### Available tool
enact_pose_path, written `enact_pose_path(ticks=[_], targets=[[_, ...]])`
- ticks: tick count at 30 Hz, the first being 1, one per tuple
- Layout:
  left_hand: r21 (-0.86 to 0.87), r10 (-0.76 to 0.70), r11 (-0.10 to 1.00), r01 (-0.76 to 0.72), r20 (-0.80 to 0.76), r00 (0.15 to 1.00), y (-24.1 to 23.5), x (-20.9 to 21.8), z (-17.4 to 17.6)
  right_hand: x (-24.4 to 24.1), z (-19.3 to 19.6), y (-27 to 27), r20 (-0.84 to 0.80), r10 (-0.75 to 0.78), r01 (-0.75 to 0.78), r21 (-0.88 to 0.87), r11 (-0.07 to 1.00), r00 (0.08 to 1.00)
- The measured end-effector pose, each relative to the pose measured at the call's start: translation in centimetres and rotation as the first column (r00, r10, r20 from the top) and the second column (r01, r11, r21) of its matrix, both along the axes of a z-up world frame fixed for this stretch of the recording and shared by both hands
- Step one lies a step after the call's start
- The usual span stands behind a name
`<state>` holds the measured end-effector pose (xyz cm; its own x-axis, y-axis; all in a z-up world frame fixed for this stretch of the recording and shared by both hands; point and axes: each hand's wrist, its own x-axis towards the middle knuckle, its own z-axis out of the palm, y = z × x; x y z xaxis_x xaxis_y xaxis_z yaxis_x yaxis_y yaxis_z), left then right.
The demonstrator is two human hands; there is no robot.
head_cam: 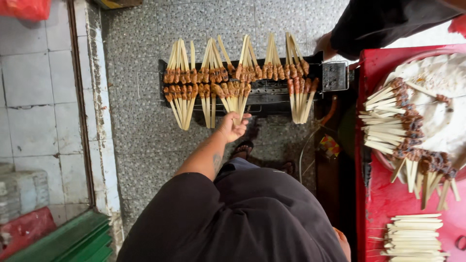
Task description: The person prepares satay by pressing meat paste onto wooden skewers by hand and then placing them on a grill.
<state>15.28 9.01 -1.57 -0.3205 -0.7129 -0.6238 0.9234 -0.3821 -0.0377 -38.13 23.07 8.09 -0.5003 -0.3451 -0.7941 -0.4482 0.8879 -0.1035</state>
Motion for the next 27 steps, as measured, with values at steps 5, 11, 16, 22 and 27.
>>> enact_pose_path(ticks=[5,11,16,22,27], targets=[[0.113,0.089,0.988,-0.104,0.133,0.987,-0.5,-0.5,-0.8,1.0,-3.7,4.2,0.211,-0.039,0.059,-0.088,0.994,0.977],[0.047,-0.029,0.999,0.020,0.211,0.977,-0.2,0.6,-0.9,1.1,-5.3,7.2,0.180,-0.067,0.084,-0.091,0.992,0.981],[0.069,-0.054,0.997,0.044,0.154,0.987,-0.2,0.6,-0.1,1.6,-4.9,9.1,0.011,0.062,-0.063,0.102,0.993,0.998],[0.199,0.119,0.967,-0.158,0.192,0.974,-0.1,-1.3,0.2,1.4,-3.9,10.8,-0.030,-0.072,0.073,0.009,0.997,0.997],[0.440,-0.020,0.895,-0.067,0.191,0.981,2.4,-2.9,-0.6,-0.9,-4.3,11.5,-0.065,-0.075,0.084,0.146,0.986,0.995]])
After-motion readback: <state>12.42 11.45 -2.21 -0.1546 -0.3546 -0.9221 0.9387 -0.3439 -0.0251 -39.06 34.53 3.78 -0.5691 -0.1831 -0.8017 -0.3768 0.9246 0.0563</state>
